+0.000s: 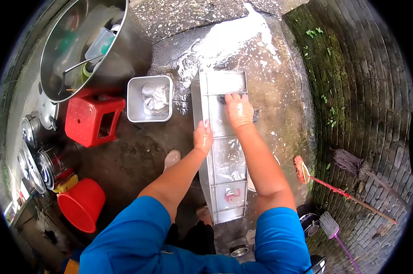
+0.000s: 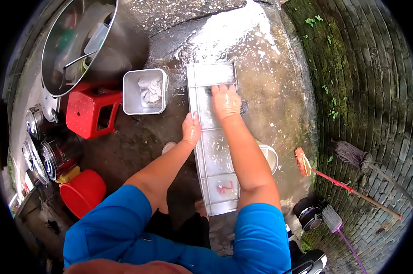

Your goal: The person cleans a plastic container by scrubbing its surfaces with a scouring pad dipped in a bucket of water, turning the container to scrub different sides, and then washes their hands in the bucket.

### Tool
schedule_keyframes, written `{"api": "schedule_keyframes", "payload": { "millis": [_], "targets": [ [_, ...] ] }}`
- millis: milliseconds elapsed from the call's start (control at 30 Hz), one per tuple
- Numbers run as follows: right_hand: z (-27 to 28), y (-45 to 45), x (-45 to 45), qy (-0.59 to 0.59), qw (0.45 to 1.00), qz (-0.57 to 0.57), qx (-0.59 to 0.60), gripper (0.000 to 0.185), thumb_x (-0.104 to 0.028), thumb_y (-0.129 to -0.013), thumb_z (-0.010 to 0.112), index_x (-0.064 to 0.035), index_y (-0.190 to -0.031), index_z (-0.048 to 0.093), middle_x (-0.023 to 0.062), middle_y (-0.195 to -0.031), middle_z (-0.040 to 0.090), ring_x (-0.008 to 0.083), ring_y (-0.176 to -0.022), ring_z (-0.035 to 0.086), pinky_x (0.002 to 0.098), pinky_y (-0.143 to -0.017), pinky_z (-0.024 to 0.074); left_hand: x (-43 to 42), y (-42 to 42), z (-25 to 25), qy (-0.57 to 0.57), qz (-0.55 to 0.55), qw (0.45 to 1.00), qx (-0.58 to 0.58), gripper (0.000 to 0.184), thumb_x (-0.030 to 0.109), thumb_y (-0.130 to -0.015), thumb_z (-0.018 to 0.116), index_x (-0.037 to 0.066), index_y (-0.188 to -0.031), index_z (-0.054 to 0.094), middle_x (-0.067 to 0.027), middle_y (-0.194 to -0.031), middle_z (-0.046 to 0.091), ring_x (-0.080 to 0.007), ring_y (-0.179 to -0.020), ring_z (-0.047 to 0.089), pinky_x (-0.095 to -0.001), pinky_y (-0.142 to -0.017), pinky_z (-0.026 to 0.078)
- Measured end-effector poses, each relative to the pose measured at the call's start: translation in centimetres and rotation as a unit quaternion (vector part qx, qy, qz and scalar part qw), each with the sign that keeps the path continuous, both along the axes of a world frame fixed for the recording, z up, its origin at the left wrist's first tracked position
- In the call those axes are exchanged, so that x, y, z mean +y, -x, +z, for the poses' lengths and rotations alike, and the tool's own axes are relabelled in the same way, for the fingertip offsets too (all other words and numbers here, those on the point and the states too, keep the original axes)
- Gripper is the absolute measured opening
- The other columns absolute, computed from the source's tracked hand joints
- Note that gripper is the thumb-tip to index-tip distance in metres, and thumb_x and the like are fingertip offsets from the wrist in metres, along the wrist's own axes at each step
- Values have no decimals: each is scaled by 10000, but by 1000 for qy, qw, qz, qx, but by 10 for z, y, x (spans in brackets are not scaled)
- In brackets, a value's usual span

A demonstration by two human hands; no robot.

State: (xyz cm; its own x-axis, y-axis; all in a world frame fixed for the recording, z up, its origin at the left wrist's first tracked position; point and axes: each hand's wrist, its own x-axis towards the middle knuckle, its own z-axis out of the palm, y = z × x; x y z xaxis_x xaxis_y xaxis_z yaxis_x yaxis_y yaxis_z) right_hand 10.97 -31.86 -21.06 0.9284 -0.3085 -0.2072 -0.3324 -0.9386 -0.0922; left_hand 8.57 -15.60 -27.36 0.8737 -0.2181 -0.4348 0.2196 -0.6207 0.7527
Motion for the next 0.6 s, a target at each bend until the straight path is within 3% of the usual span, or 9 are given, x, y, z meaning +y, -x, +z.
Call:
{"api": "schedule_keyframes", "payload": {
  "millis": [67, 100, 267, 367, 433, 500, 600],
  "targets": [
    [3, 22, -12, 28, 998, -47, 36, 238, -201, -772, 654, -140, -997, 605, 71, -972, 611, 331, -923, 581, 418, -713, 539, -5, 4, 7, 5, 14, 1000, 4, 351, 315, -975, 435, -2, -846, 509, -296, -752, 593, -489, -731, 568, -531, -657, 440],
    [9, 29, -11, 31, 997, -32, 70, 149, -158, -850, 524, -131, -970, 609, 80, -955, 614, 337, -928, 596, 432, -699, 552, -7, 9, 7, 16, 26, 1000, -1, 349, 310, -974, 438, -7, -844, 506, -296, -749, 591, -490, -728, 565, -528, -656, 439],
    [15, 70, 21, 0, 988, -88, 129, 161, -157, -854, 513, -125, -983, 604, 102, -984, 617, 346, -914, 604, 442, -713, 551, -8, 10, 5, -4, 9, 1000, 9, 350, 295, -976, 433, -28, -884, 529, -290, -815, 599, -477, -780, 571, -495, -693, 450],
    [20, 76, 44, -66, 982, -84, 156, 196, -204, -837, 549, -114, -994, 625, 125, -1022, 633, 355, -945, 609, 437, -753, 541, -8, 11, 4, -3, 36, 998, 54, 347, 292, -976, 431, -27, -882, 530, -290, -813, 599, -476, -781, 572, -498, -694, 450],
    [24, 59, 56, -94, 981, -67, 154, 205, -214, -829, 567, -112, -995, 627, 127, -1029, 635, 353, -955, 608, 436, -769, 537, -6, 12, -4, -9, 18, 1000, -15, 332, 302, -973, 433, -14, -910, 516, -291, -768, 601, -484, -757, 574, -523, -674, 449],
    [23, 36, 58, -108, 982, -50, 146, 203, -213, -812, 596, -124, -992, 629, 113, -1023, 634, 346, -958, 605, 429, -790, 531, -5, 4, -1, -8, 11, 1000, -10, 331, 300, -973, 431, -14, -915, 518, -292, -779, 604, -486, -763, 575, -525, -677, 450],
    [9, 18, 24, -39, 996, -64, 49, 262, -254, -780, 661, -144, -1011, 605, 83, -1020, 624, 318, -930, 592, 408, -788, 519, -3, 9, -2, -4, -1, 1000, -5, 334, 299, -975, 425, -16, -919, 520, -296, -795, 605, -490, -766, 574, -527, -682, 447]
  ]
}}
